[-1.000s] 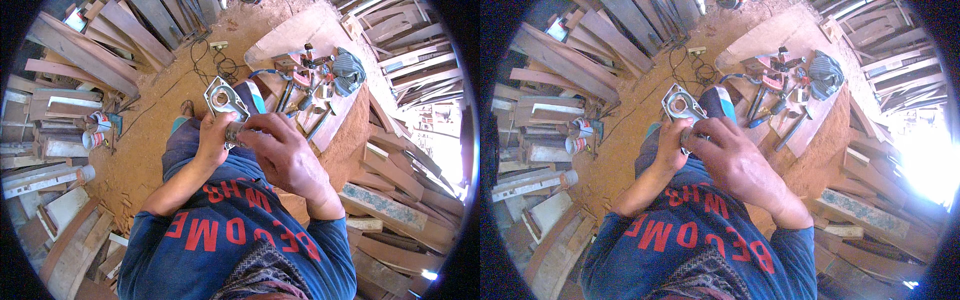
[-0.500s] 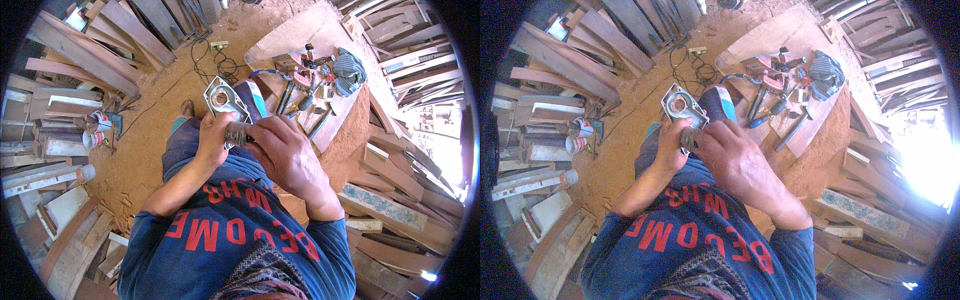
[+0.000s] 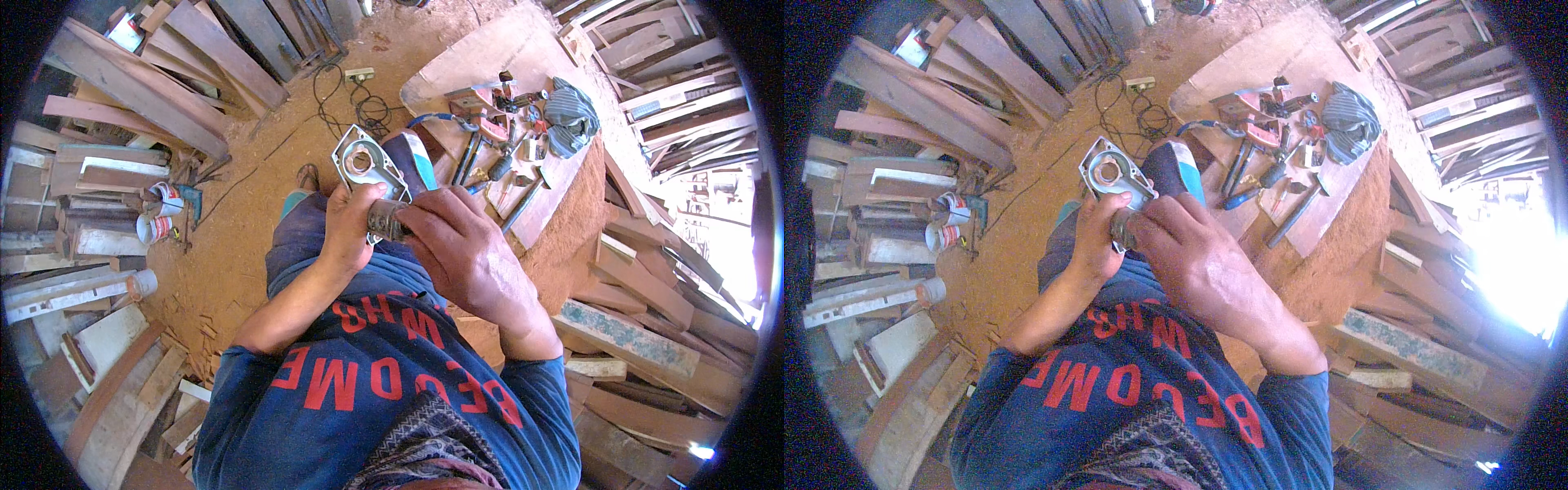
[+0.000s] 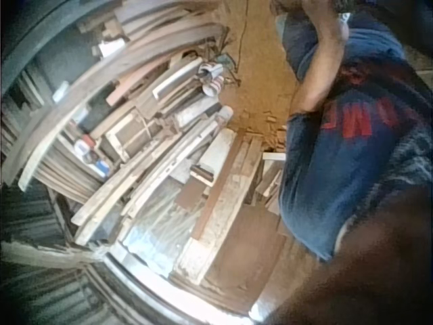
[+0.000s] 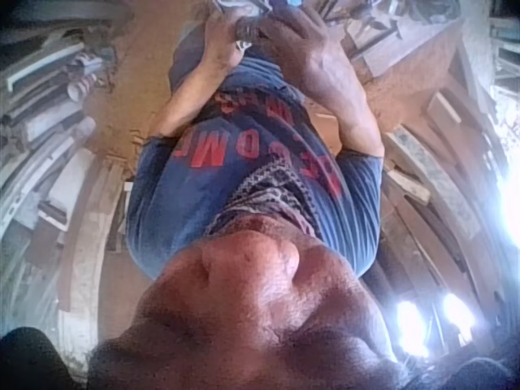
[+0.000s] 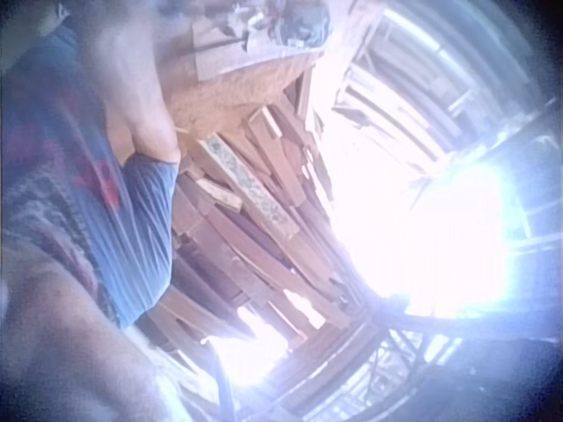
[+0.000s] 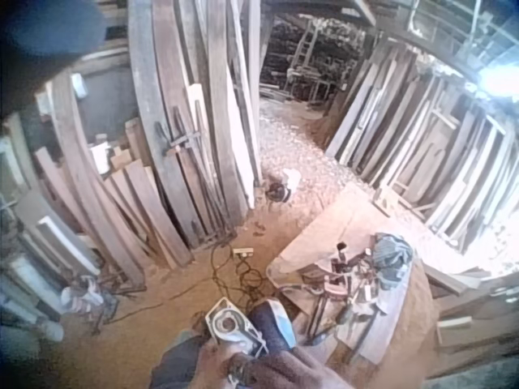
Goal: The person holds a metal mechanical housing in their left hand and uses their right hand to insert and adjust a cylindrical metal component into the housing. They repeatedly manipulate the component, rotating and pressing it into place, while working in a cluttered workshop environment.
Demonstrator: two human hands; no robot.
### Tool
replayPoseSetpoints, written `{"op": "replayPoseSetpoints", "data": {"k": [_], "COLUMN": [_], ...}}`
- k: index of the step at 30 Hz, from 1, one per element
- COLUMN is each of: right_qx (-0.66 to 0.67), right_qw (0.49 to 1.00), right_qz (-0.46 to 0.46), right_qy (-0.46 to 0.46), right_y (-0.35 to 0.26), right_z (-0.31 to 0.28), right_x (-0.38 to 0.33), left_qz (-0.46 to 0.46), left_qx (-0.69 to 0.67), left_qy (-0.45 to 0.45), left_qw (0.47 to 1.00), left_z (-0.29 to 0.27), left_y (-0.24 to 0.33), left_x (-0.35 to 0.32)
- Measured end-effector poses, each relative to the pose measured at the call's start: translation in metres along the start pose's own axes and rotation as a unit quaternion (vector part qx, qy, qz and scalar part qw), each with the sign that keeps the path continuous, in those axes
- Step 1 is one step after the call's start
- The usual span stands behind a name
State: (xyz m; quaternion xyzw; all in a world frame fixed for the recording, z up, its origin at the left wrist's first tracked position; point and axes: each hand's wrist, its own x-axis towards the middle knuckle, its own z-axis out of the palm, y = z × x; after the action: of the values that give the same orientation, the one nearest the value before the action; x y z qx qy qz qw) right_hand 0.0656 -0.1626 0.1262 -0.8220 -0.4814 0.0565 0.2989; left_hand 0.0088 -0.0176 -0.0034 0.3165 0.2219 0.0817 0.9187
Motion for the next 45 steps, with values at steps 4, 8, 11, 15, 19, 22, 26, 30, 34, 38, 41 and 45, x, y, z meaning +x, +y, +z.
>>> {"op": "replayPoseSetpoints", "data": {"k": [4,8,11,15,19,22,26,30,34,38,41,45], "right_qx": [-0.047,0.01,-0.002,-0.026,-0.007,-0.002,-0.008,-0.034,-0.009,-0.022,-0.003,-0.024], "right_qw": [0.997,1.0,0.999,0.997,1.0,0.999,0.999,0.998,1.0,0.999,1.0,0.999], "right_qz": [0.049,-0.006,0.041,0.063,-0.017,0.049,0.032,0.047,-0.011,0.044,0.017,0.037], "right_qy": [-0.023,0.029,0.009,-0.03,0.009,0.001,0.0,-0.023,0.006,-0.021,-0.002,-0.023], "right_y": [-0.001,0.0,-0.006,-0.005,-0.004,-0.006,-0.006,-0.004,-0.004,-0.005,-0.002,-0.003], "right_z": [-0.002,0.001,-0.006,-0.008,-0.005,-0.005,-0.005,-0.006,-0.003,-0.005,-0.002,-0.004], "right_x": [-0.001,-0.001,-0.001,-0.007,-0.002,-0.002,-0.002,-0.001,-0.001,-0.001,-0.002,-0.001], "left_qz": [0.007,0.009,0.0,0.002,-0.002,0.003,0.005,0.006,0.001,0.015,0.007,-0.01], "left_qx": [0.008,0.009,0.001,0.019,0.025,0.01,0.012,0.002,0.002,0.01,0.004,0.036], "left_qy": [-0.006,-0.003,-0.008,0.003,0.007,0.016,0.011,0.012,0.01,0.007,0.01,0.008], "left_qw": [1.0,1.0,1.0,1.0,1.0,1.0,1.0,1.0,1.0,1.0,1.0,0.999], "left_z": [-0.001,0.0,0.002,-0.001,-0.001,0.0,-0.005,-0.001,-0.004,-0.004,-0.006,-0.014], "left_y": [-0.001,-0.004,-0.001,-0.002,-0.002,-0.001,-0.006,-0.003,-0.003,-0.003,-0.005,-0.007], "left_x": [0.0,0.0,-0.002,0.0,-0.001,-0.002,0.001,-0.001,0.0,-0.001,0.002,0.003]}}
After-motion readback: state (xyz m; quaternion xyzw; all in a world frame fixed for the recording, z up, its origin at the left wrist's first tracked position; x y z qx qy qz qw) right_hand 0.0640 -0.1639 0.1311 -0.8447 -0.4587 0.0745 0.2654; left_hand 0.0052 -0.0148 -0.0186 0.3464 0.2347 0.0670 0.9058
